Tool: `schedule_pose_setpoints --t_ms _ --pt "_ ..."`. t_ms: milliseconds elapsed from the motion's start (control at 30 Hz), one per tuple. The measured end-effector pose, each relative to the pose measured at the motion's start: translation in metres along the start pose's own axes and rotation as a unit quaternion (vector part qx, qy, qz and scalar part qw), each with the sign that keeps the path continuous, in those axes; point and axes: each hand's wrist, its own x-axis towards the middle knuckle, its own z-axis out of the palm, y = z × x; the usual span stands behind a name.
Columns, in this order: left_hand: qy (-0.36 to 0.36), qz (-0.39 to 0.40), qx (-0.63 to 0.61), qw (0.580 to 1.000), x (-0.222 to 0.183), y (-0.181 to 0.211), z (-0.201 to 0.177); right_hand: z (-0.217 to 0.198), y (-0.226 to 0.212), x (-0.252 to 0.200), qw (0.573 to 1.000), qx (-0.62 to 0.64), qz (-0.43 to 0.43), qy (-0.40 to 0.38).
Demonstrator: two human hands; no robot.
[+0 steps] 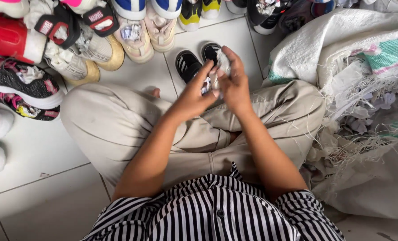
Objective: Stuffing various pairs of shoes with crumpled paper scraps to maintain their shape.
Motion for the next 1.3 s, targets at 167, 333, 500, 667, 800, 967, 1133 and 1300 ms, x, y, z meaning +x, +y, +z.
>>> schedule_pose_setpoints --t_ms 167,333,500,667,800,967,1133,1300 --pt "0.039 0.015 -0.129 0.991 0.018 -0.02 -0.023 0.001 -0.023 0.024 0.996 0.036 0.067 0.04" --pt "0.041 -0.058 -0.129 0.989 0.019 -0.045 0.022 0.019 0.047 0.025 0.998 0.011 0.066 0.015" --pt "0.04 -0.156 0.045 0.986 0.018 -0.059 0.025 0.038 0.065 0.019 0.994 0.025 0.102 0.016" --pt "-0.031 -0.161 0.131 0.978 0.022 -0.048 0.016 0.029 0.054 0.024 0.985 0.056 0.142 0.078" --pt "0.022 -0.165 0.295 0.941 0.019 -0.059 0.007 0.016 0.089 0.018 0.99 -0.007 0.12 0.075" --pt "0.0 -0.21 0.472 0.856 0.021 -0.032 0.019 0.038 0.123 0.016 0.993 -0.006 0.058 0.1" --pt "-0.091 -0.28 0.466 0.835 0.027 -0.05 0.009 0.048 0.102 -0.017 0.988 -0.146 -0.051 -0.024" --pt "-0.069 -0.268 0.448 0.85 0.028 -0.052 0.004 0.033 0.116 -0.037 0.936 -0.311 -0.117 -0.113"
